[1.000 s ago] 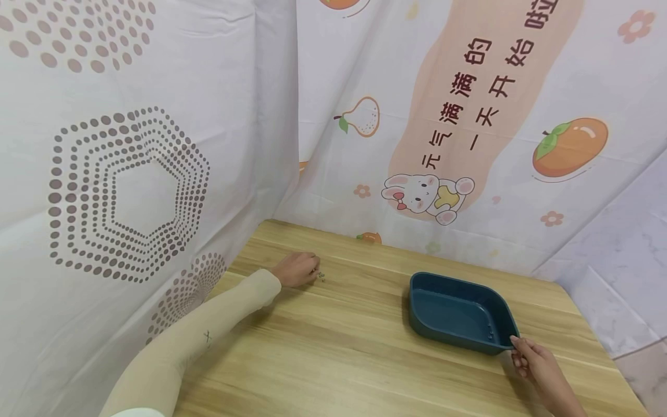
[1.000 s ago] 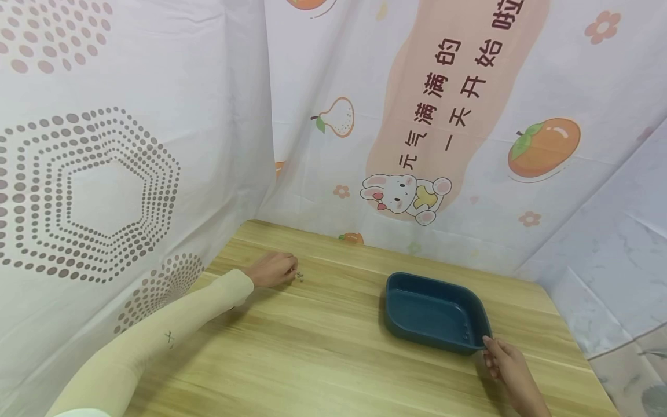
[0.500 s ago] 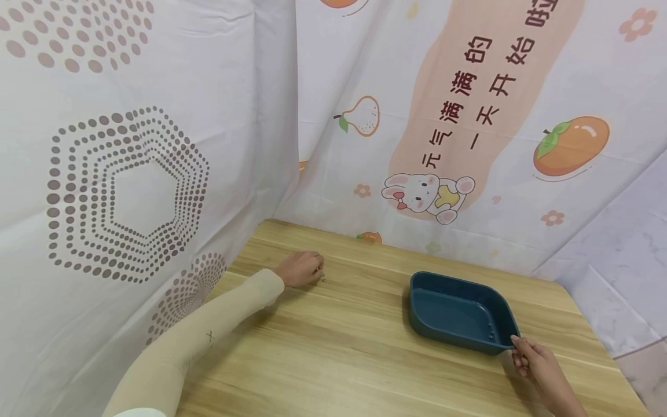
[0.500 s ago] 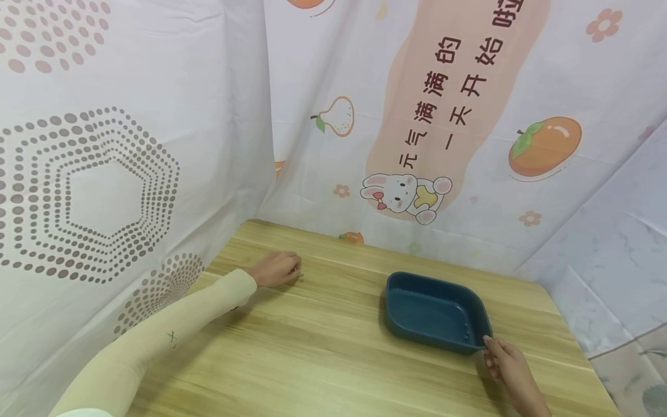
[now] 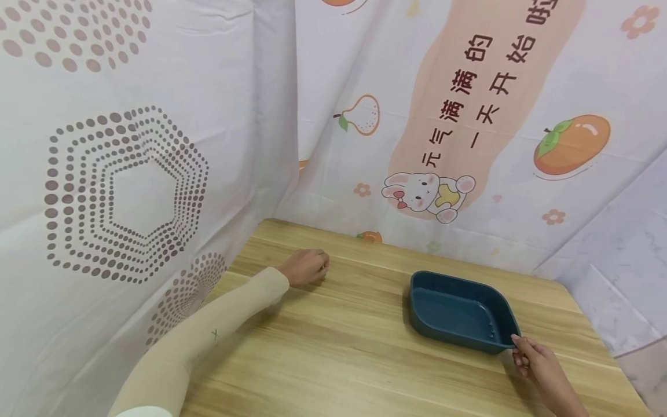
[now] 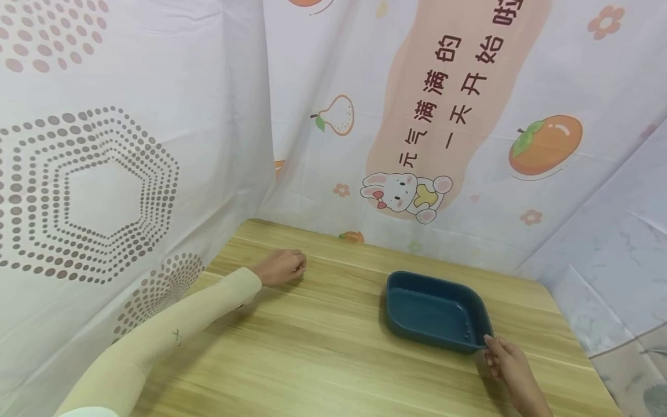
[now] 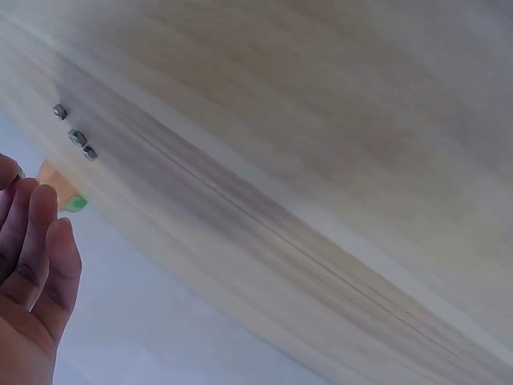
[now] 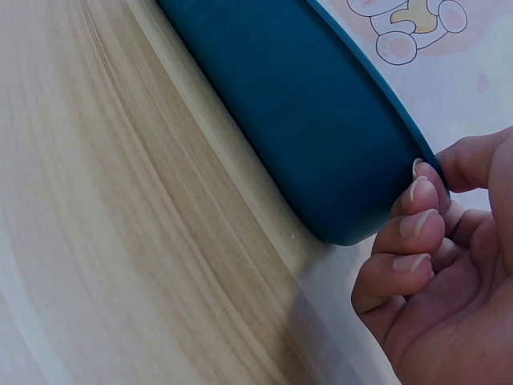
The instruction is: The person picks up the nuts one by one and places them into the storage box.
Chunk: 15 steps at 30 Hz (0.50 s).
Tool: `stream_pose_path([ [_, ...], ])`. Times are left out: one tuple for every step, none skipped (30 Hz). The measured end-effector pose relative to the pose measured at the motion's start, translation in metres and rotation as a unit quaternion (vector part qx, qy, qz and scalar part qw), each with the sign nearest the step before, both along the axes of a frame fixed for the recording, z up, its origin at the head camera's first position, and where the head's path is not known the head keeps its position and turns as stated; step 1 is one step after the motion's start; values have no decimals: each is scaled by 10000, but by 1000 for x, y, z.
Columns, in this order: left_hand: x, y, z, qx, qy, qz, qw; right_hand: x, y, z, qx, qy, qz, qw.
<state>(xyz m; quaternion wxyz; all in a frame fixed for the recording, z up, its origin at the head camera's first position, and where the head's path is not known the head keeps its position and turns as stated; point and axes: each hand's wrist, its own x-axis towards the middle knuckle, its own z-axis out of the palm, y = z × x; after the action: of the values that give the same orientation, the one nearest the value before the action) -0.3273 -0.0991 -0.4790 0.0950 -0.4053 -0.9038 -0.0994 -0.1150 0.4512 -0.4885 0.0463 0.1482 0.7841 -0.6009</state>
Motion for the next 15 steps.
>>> stream_pose_path([
  [0, 1, 1, -6, -7, -20, 10000, 0, 0, 0, 2, -1, 2, 10000],
  [0, 2, 1, -5, -10, -38, 10000, 0, 0, 0, -3, 3, -3, 10000],
  [0, 3, 2, 3, -11, -58, 10000, 0, 0, -1, 6, -4, 0, 10000],
  [0, 4, 2, 7, -15, -82, 10000, 0, 0, -1, 15, -10, 1, 10000],
  [-1, 5, 2, 18, -20, -108, 9999, 0, 0, -1, 12, -17, -6, 10000],
  [-1, 6, 3, 27, -8, -121, 9999, 0, -1, -1, 15, -11, -14, 10000],
  [-2, 6, 3, 28, 16, -139, 9999, 0, -1, -1, 8, -3, -21, 10000],
  [-2, 7, 3, 46, 29, -155, 9999, 0, -1, -1, -2, 5, -24, 10000],
  [-2, 8, 3, 71, 44, -173, 9998, 0, -1, -1, -8, 1, -21, 10000],
  [-2, 8, 4, 88, 61, -182, 9998, 0, -1, -1, -14, 14, -19, 10000],
  [-2, 9, 4, 109, 78, -191, 9997, 0, -1, -1, -21, 26, -25, 10000],
  [-2, 10, 5, 112, 103, -196, 9997, 0, -1, 0, -11, 32, -28, 10000],
  [-2, 10, 5, 98, 134, -203, 9997, 0, -1, 0, -7, 27, -27, 10000],
  [-1, 11, 6, 87, 147, -197, 9997, 0, -1, 0, 3, 14, -28, 10000],
  [-1, 11, 7, 69, 165, -204, 9996, 0, -1, 0, 19, 0, -28, 10000],
])
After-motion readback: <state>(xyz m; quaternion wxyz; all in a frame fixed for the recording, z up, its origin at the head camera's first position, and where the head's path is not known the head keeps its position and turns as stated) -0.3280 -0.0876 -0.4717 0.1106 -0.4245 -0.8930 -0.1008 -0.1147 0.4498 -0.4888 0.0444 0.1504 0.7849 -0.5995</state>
